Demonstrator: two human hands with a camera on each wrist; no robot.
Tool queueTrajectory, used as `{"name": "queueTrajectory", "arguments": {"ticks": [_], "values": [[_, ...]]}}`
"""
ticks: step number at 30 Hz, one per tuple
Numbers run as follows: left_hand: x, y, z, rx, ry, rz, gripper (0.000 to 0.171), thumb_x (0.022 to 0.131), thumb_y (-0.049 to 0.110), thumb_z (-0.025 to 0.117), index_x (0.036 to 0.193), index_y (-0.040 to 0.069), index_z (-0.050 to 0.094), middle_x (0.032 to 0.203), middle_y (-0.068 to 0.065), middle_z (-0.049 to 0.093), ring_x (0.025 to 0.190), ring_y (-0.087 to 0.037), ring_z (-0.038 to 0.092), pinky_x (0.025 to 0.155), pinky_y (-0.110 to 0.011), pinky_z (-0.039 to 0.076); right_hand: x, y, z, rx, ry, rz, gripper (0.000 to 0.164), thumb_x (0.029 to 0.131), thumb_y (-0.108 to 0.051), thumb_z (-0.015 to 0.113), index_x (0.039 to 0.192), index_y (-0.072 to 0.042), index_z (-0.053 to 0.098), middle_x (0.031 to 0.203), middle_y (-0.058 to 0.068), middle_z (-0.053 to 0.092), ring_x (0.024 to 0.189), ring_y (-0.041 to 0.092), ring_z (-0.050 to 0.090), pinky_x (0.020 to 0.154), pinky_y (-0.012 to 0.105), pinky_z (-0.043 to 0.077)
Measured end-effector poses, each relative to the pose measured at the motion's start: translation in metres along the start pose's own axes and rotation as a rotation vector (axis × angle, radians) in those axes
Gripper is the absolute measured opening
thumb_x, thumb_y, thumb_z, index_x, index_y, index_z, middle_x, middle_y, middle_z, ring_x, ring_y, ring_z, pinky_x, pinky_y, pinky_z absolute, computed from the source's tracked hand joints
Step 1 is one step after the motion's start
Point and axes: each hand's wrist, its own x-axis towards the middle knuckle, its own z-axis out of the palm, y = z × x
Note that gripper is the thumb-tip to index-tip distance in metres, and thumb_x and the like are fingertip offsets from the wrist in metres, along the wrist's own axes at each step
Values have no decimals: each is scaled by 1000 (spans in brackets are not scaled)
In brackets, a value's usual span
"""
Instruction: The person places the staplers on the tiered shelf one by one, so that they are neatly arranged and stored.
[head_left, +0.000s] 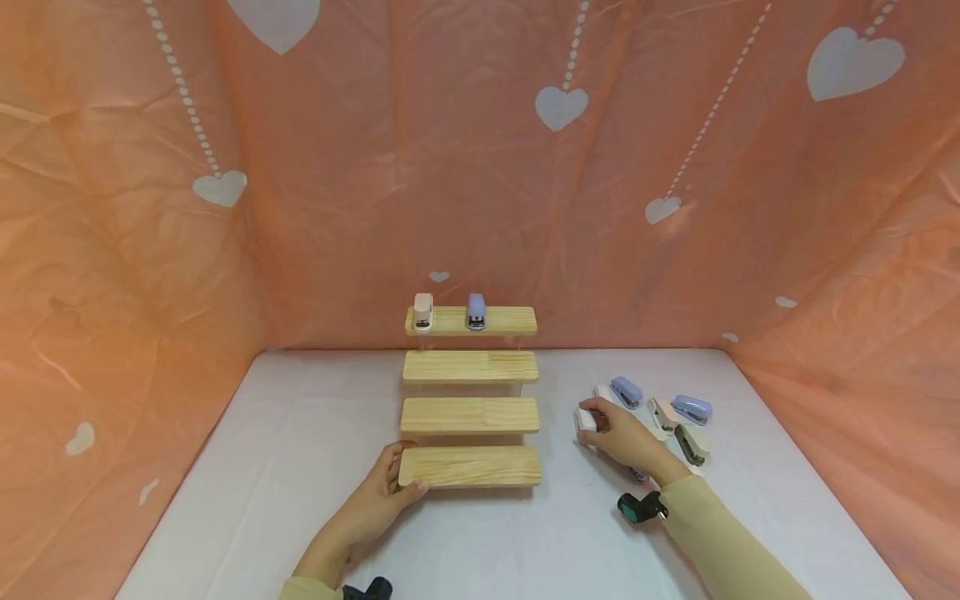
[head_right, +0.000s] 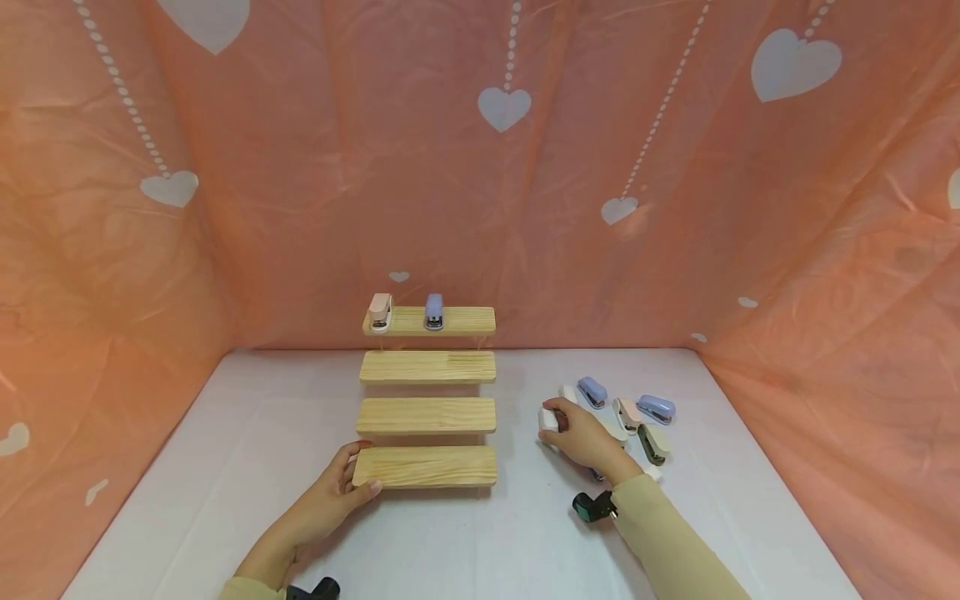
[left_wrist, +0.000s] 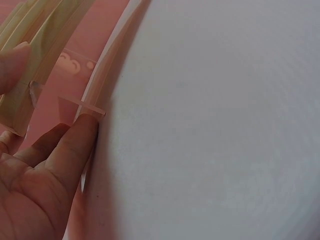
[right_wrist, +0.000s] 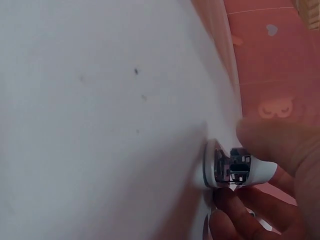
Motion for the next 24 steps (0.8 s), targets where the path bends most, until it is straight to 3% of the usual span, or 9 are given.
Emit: {"name": "queueTrajectory", "arguments": {"ticks": [14,24], "values": [[0,1,1,-11,10,-10,71,89,24,70,144,10,27,153,-26,26,136,-39,35,107,-46,35,2,-8,-1,2,32,-4,54,86,-28,75,132,-10,55,104,6,61,96,21,57,84,44,50],[0,-1,1,-21,13,-15,70,89,24,70,143,11,28,153,-24,27,136,-38,34,108,-47,34,4,-31,-19,111,115,-65,58,87,-32,74,136,-12,50,134,16,54,110,31,61,88,46,52]]}}
